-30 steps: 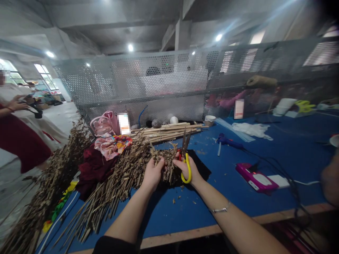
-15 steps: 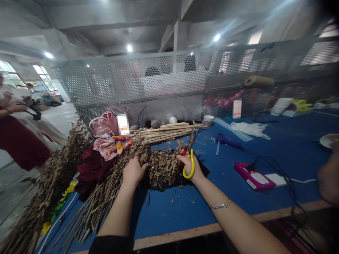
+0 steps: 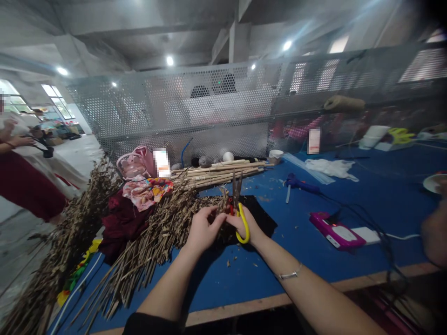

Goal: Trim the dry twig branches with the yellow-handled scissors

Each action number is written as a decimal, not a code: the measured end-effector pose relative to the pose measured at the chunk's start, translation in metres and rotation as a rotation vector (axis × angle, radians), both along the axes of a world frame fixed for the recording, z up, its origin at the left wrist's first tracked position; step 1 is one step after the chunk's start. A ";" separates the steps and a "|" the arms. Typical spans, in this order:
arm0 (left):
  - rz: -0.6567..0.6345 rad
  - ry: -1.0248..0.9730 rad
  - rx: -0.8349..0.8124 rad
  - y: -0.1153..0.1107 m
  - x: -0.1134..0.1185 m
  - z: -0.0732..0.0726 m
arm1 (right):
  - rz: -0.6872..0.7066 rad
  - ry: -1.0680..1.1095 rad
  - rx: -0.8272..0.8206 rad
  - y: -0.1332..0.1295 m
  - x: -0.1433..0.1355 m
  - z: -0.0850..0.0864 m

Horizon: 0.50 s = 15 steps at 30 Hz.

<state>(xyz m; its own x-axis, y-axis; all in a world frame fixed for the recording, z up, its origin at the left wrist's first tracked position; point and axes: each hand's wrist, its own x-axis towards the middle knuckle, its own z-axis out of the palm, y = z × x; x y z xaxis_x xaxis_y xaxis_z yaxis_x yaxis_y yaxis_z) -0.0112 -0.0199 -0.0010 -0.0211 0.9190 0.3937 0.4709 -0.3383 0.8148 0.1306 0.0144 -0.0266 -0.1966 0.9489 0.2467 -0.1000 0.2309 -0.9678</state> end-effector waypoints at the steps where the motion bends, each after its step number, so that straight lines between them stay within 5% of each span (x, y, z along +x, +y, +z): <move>1: -0.029 -0.038 -0.042 0.000 0.002 -0.002 | 0.011 -0.020 0.004 -0.002 -0.001 0.001; 15: -0.053 -0.277 -0.264 0.006 0.001 -0.008 | -0.068 -0.040 0.000 -0.001 -0.003 0.003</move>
